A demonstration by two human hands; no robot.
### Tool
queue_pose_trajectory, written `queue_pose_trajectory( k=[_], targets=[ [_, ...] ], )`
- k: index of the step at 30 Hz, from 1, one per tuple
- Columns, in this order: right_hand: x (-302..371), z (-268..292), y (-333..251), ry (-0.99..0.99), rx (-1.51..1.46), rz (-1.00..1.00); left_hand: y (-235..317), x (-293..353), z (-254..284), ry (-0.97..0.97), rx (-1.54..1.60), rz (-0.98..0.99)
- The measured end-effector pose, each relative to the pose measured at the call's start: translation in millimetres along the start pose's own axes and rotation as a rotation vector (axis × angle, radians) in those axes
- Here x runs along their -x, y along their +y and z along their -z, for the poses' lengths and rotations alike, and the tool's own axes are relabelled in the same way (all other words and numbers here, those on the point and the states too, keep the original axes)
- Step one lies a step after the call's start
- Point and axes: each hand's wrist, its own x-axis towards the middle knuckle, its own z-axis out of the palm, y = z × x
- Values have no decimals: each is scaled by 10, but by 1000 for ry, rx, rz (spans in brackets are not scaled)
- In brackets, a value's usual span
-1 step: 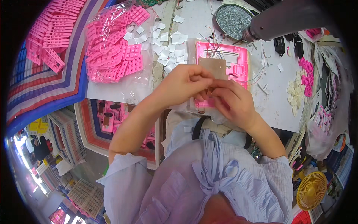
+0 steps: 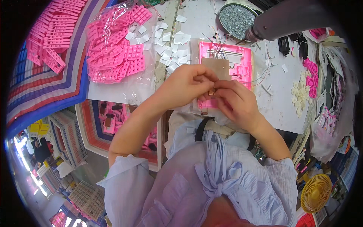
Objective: Assemble a pink electronic toy house by attaching internal components and using a hot glue gun.
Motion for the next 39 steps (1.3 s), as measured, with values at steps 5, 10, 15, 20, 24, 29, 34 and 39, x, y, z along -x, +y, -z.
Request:
queue_pose_trajectory(
  k=[5,10,15,20,24,29,34,39],
  targets=[
    [-21,22,-54,-44,227,30,37,47,-117,142,-685,-381],
    [-44,-34,-106,-84,280,-5,-135,22,-131,183,-895,-575],
    [-40,-83,-121,-139,309,-24,-223,56,-149,199,-889,-584],
    [-18,-18,-204,-196,301,-60,-25,85,-134,224,-658,-258],
    [28,45,-235,-257,281,-85,0,-43,295,832,-460,-645],
    [41,104,-165,-235,177,-63,-263,571,-208,701,-885,-373],
    [-22,151,-153,-204,171,-43,-878,588,-687,600,-719,-108],
    [38,47,-54,-221,220,-7,-569,747,-492,443,-411,-79]
  ],
)
